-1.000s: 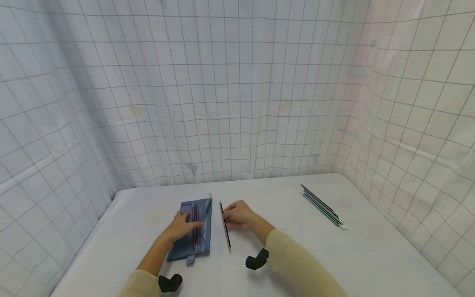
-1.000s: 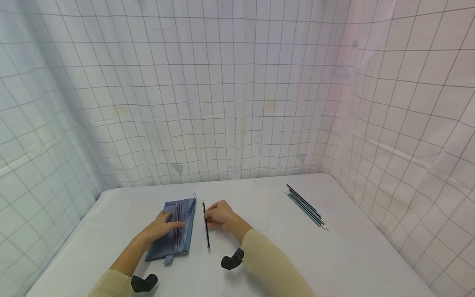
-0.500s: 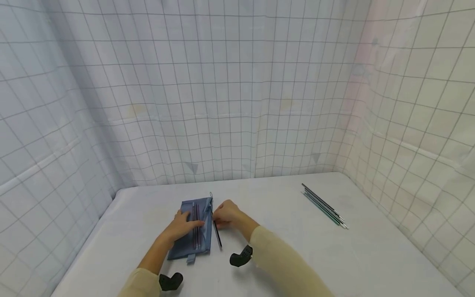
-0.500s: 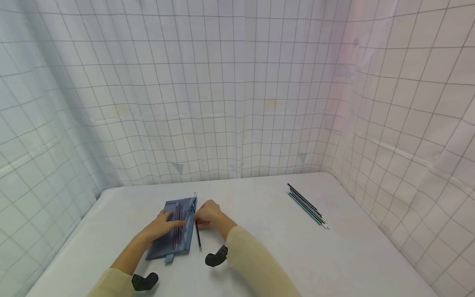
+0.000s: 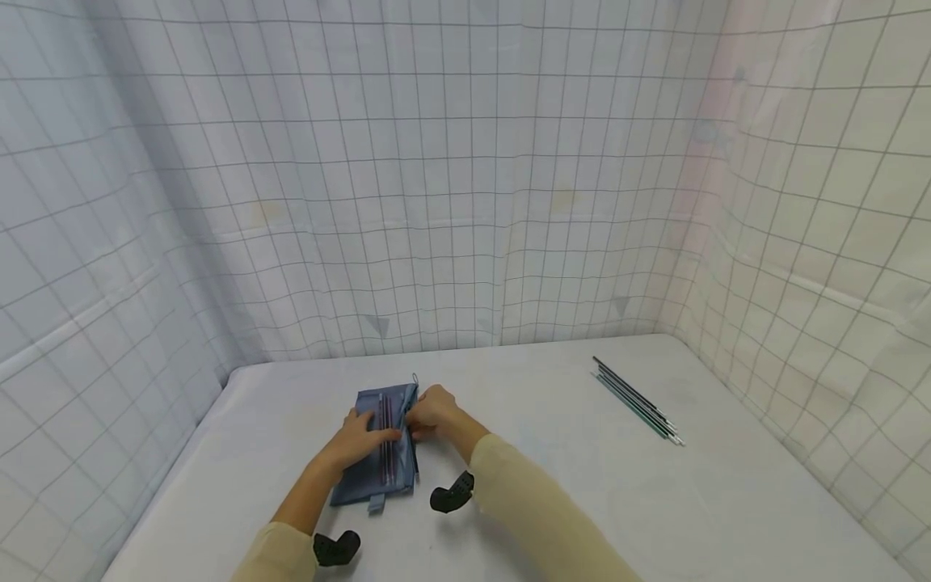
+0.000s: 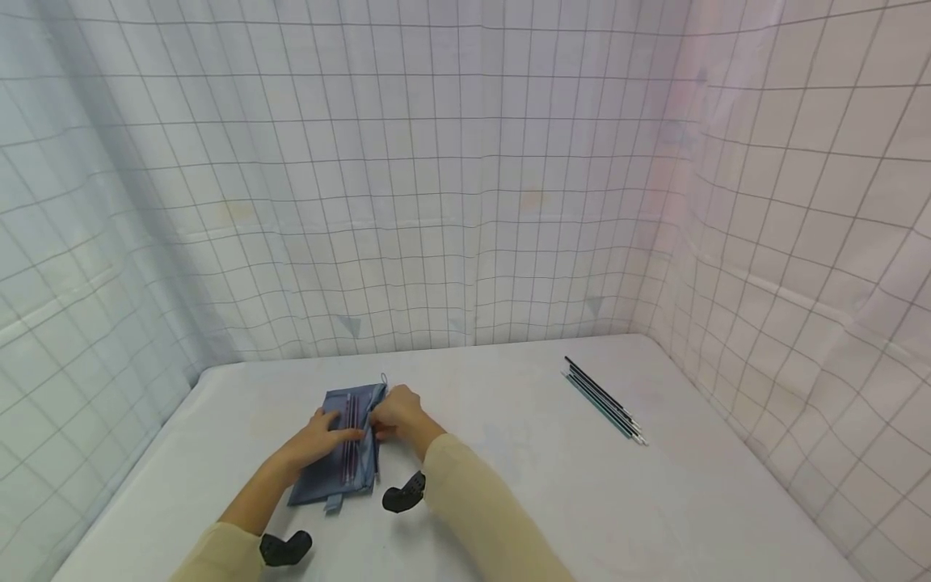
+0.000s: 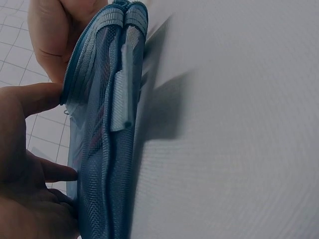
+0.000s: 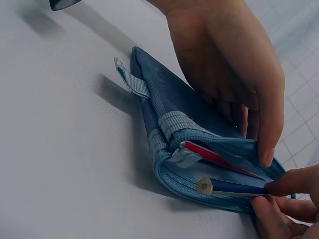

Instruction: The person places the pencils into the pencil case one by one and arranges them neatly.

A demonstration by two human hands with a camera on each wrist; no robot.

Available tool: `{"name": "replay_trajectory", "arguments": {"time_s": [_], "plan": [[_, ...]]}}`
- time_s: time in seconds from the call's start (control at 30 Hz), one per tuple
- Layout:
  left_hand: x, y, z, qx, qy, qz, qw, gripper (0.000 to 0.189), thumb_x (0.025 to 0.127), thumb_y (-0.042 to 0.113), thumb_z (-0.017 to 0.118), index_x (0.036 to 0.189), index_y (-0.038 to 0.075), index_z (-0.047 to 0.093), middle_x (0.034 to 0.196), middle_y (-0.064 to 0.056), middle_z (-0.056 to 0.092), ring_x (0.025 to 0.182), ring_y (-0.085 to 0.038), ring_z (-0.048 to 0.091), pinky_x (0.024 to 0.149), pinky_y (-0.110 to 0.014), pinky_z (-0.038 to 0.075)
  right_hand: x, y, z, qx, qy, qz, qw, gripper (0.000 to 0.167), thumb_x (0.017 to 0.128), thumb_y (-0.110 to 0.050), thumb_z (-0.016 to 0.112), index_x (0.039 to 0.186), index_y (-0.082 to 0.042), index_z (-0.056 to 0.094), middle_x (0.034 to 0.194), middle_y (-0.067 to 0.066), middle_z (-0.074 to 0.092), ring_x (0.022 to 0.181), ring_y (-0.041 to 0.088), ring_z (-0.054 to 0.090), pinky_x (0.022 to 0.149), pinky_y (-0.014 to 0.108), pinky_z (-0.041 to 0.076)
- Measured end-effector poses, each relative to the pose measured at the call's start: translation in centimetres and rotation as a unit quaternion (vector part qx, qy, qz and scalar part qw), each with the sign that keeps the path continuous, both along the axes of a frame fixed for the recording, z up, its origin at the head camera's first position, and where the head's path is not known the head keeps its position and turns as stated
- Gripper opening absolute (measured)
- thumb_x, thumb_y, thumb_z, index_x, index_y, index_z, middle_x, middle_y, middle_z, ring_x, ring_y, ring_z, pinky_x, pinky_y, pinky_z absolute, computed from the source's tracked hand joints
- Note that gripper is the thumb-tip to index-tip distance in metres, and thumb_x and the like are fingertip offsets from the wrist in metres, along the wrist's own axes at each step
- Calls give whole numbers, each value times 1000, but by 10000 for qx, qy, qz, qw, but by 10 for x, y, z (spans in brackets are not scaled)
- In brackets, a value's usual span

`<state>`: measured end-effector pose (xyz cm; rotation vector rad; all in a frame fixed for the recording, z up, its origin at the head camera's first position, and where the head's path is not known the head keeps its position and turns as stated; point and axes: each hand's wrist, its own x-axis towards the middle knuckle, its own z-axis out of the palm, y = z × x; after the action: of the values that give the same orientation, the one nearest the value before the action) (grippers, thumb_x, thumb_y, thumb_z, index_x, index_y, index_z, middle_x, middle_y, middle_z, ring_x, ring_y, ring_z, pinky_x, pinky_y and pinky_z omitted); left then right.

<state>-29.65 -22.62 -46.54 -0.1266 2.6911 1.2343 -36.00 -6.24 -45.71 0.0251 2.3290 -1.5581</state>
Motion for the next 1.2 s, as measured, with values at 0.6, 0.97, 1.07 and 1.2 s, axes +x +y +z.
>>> {"name": "replay_trajectory", "arguments": {"time_s": [0.6,0.97,1.07,1.2], "plan": [[0,-3,2,118,50,-79,9999,104,94,52,68,157,-14,20,162,-40,-6,146,-63,4,113,-75,17,7,-3,-2,-1437,-416,34,9887,8,87,16,69,85,8,72,80,14,71,68,21,71,71,34,62],[2,-2,1,255,-3,-79,9996,104,94,52,68,159,-13,18,163,-39,-8,146,-63,3,112,-76,17,2,8,-20,-2938,-1401,920,9410,46,97,15,52,142,11,48,123,27,64,121,39,62,102,55,49],[2,-2,2,230,-26,-96,9997,104,94,52,67,159,-12,18,163,-39,-7,146,-63,4,111,-76,18,4,14,-18,-2744,-1129,1066,9490,64,95,16,58,154,11,35,129,26,62,116,38,65,96,53,54],[2,-2,3,201,-38,-104,9997,103,94,51,67,159,-12,18,163,-39,-7,147,-63,2,112,-76,16,4,23,-13,-2365,-701,1323,9600,58,92,15,65,147,10,48,127,21,67,109,34,69,87,47,59]]}}
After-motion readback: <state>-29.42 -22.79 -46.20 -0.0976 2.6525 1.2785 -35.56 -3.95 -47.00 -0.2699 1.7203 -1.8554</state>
